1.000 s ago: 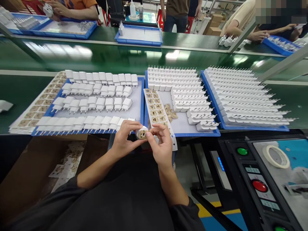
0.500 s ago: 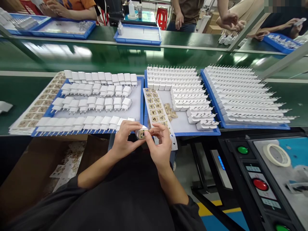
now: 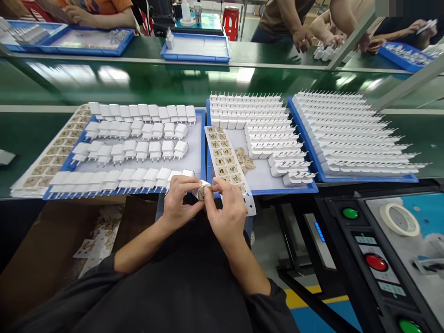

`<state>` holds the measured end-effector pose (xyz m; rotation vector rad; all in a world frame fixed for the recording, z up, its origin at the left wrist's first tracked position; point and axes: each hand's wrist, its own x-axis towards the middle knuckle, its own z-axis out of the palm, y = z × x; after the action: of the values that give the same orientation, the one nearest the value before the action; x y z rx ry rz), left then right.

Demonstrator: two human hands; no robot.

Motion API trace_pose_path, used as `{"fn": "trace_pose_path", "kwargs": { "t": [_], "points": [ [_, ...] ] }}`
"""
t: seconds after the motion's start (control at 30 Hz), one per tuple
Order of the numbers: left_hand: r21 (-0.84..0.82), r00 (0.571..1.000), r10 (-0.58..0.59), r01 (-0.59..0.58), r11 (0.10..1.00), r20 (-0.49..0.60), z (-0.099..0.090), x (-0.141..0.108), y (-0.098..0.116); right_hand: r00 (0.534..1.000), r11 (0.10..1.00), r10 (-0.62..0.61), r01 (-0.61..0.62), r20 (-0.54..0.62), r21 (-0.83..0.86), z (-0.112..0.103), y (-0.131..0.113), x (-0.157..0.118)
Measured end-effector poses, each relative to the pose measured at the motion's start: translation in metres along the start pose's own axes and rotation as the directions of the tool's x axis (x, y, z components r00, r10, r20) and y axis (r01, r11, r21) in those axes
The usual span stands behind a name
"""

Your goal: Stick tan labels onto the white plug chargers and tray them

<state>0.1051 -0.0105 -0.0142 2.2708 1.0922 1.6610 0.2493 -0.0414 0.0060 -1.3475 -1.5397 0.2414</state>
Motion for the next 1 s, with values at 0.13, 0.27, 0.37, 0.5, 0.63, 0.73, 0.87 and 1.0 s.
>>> {"fn": "trace_pose_path", "kwargs": {
  "t": [0.13,0.27,0.37,0.5,0.63,0.73,0.87,1.0],
  "points": [
    [-0.065,0.993,-0.084,0.079,0.995,-0.079,0.004,-0.006,0.000,0.996,0.995,0.091,-0.092,0.009,0.029,-0.007,0.007,0.004],
    [-0.127,0.989,-0.123,0.113,0.985,-0.081,0.006,-0.008,-0.002,0.950,0.854,0.196,-0.287,0.242,0.434,-0.005,0.015,0.001],
    [-0.135,0.990,-0.124,0.113,0.984,-0.069,0.008,-0.009,-0.001,0.901,0.719,0.201,-0.402,0.384,0.567,0.002,0.012,-0.004],
    [-0.060,0.996,-0.013,0.008,0.998,-0.086,0.010,-0.009,0.002,0.915,0.667,0.264,-0.403,0.306,0.627,0.011,0.005,-0.005],
    [-0.006,0.992,0.043,-0.044,0.999,-0.122,0.009,-0.008,0.004,0.918,0.610,0.288,-0.396,0.274,0.686,0.015,0.002,-0.003],
    [0.019,0.990,0.061,-0.059,0.998,-0.127,0.009,-0.007,0.004,0.908,0.569,0.315,-0.413,0.276,0.711,0.016,0.000,-0.002],
    [0.043,0.985,0.100,-0.095,0.995,-0.144,0.009,-0.006,0.003,0.903,0.529,0.341,-0.413,0.260,0.741,0.017,-0.002,-0.003],
    [0.024,0.989,0.075,-0.072,0.997,-0.126,0.007,-0.006,0.001,0.901,0.547,0.334,-0.425,0.277,0.722,0.014,0.002,-0.004]
  ]
}}
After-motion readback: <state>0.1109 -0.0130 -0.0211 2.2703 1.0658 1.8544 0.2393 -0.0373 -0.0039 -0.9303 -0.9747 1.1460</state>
